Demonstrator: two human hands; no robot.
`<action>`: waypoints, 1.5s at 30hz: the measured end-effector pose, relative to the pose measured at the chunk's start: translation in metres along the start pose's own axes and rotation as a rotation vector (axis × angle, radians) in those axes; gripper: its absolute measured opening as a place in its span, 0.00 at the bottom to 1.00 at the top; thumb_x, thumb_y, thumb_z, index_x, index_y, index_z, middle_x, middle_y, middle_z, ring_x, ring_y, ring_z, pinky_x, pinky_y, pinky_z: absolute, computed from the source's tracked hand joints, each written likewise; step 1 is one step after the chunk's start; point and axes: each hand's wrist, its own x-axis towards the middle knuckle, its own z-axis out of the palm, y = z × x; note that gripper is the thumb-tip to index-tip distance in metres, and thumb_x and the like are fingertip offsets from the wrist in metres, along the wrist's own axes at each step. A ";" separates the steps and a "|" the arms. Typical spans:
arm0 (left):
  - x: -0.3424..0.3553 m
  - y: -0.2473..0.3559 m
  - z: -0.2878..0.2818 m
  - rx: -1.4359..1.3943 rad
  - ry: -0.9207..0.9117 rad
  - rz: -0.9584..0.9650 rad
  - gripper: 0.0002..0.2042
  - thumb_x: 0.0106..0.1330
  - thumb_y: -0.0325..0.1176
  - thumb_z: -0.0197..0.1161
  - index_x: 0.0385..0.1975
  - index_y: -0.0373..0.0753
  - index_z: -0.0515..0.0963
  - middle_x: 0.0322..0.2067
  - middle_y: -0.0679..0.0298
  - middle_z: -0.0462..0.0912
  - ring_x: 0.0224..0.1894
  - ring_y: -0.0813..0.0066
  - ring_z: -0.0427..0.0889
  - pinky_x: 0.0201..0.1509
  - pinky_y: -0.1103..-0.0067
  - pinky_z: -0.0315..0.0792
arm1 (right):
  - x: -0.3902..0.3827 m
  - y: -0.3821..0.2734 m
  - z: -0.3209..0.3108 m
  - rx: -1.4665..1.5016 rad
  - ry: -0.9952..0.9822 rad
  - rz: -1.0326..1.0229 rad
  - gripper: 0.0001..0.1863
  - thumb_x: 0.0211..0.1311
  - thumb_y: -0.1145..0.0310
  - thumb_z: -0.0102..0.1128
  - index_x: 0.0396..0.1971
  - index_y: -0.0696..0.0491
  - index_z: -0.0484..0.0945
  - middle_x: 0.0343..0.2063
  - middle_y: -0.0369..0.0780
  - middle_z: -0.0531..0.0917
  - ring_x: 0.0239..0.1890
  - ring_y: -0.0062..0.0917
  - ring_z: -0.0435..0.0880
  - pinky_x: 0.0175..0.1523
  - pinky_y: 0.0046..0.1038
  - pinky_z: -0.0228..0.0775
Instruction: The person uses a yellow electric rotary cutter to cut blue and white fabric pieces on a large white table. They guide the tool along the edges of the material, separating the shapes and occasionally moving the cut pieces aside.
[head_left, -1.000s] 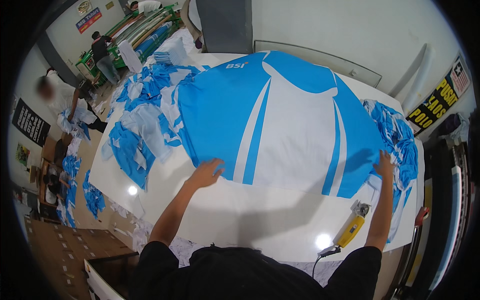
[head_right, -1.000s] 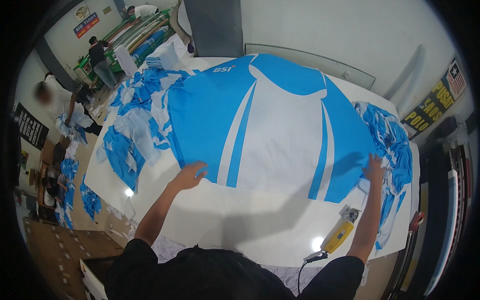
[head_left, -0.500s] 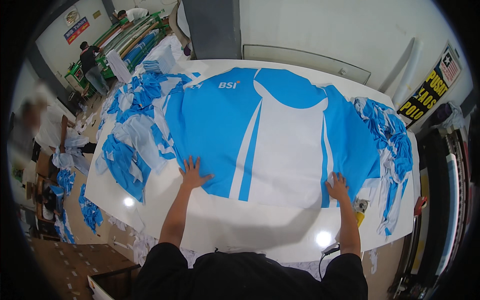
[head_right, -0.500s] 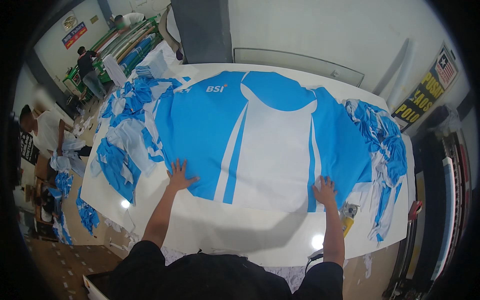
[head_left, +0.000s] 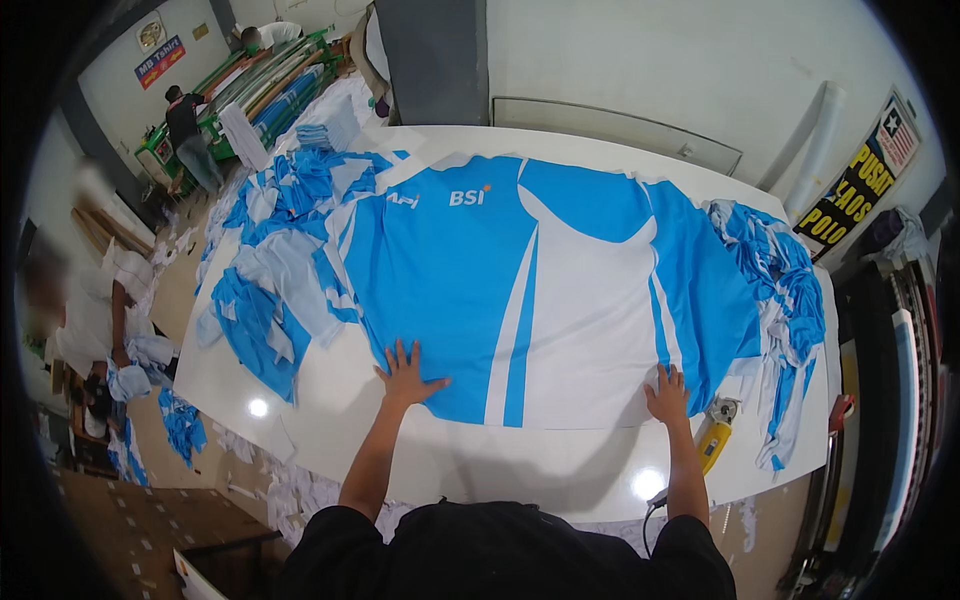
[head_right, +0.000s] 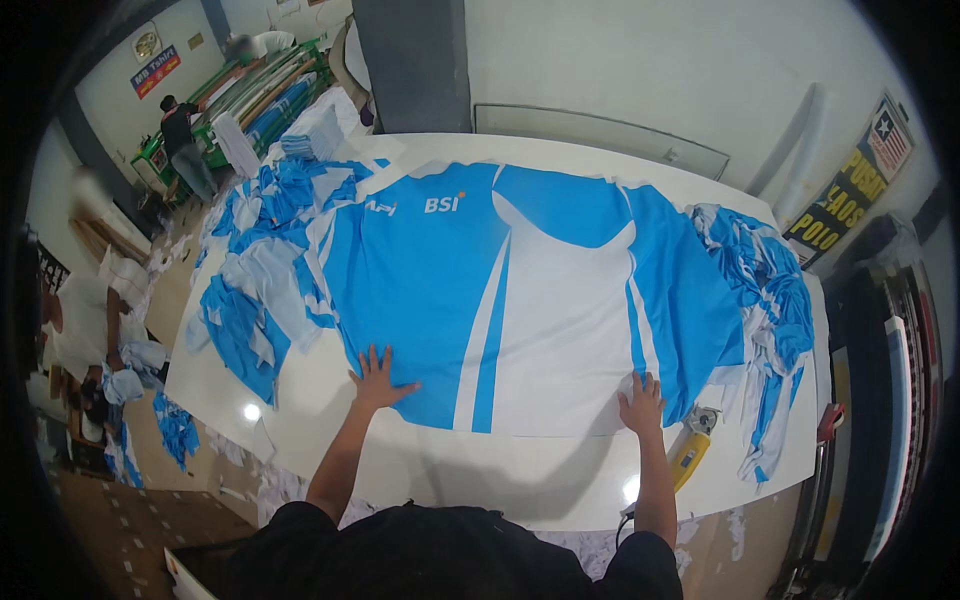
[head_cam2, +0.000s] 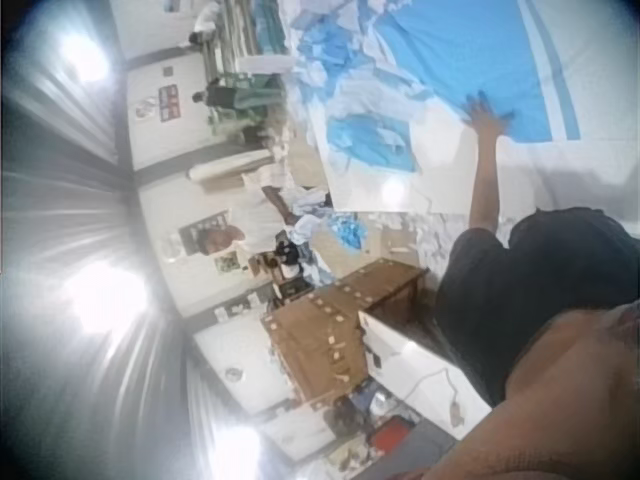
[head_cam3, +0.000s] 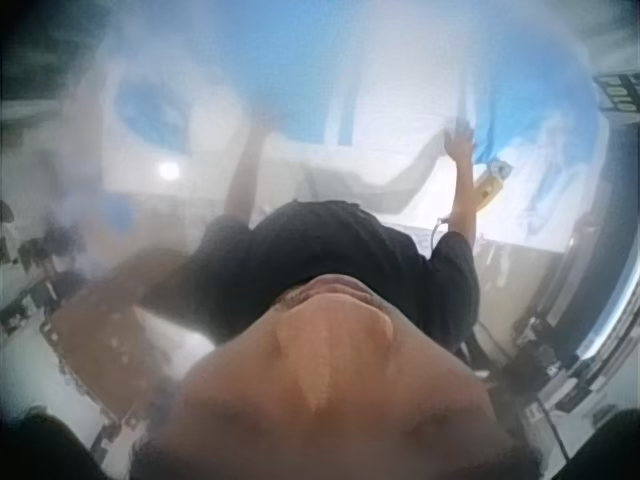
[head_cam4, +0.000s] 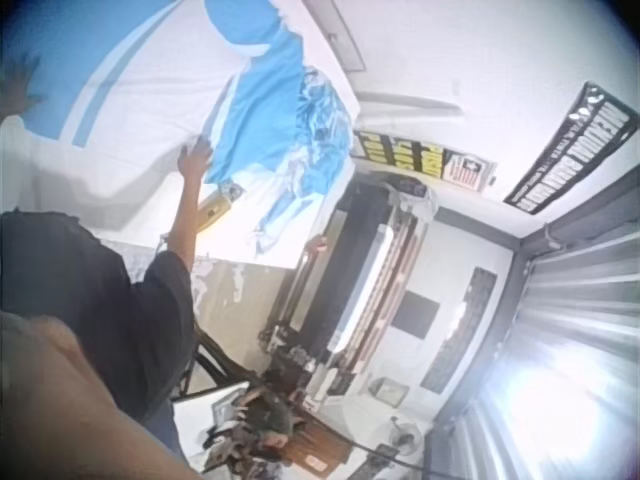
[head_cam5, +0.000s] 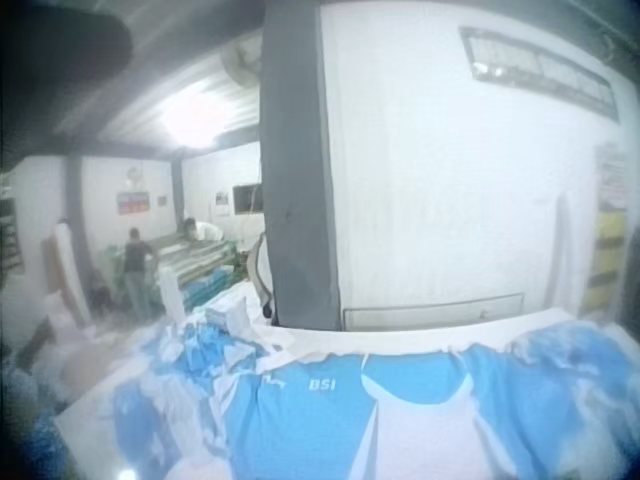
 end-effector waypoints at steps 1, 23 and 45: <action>-0.001 0.000 0.002 0.004 -0.011 -0.001 0.68 0.44 0.86 0.60 0.82 0.49 0.43 0.81 0.45 0.31 0.80 0.30 0.29 0.70 0.24 0.32 | -0.005 0.002 -0.001 0.008 -0.006 0.017 0.40 0.70 0.48 0.59 0.77 0.45 0.59 0.77 0.50 0.56 0.79 0.55 0.52 0.71 0.72 0.50; -0.153 0.141 -0.219 -0.907 0.165 0.813 0.37 0.73 0.47 0.65 0.73 0.29 0.63 0.72 0.43 0.67 0.74 0.54 0.68 0.77 0.61 0.60 | -0.127 0.044 -0.070 0.253 0.901 0.418 0.30 0.68 0.59 0.63 0.63 0.63 0.71 0.62 0.57 0.76 0.64 0.56 0.74 0.68 0.49 0.68; -0.225 0.166 -0.258 -1.371 -0.304 1.243 0.22 0.78 0.46 0.55 0.63 0.36 0.75 0.52 0.56 0.83 0.55 0.61 0.79 0.63 0.69 0.68 | -0.201 0.084 0.025 1.874 0.157 0.540 0.27 0.69 0.53 0.62 0.49 0.65 0.72 0.34 0.49 0.84 0.29 0.33 0.87 0.28 0.31 0.82</action>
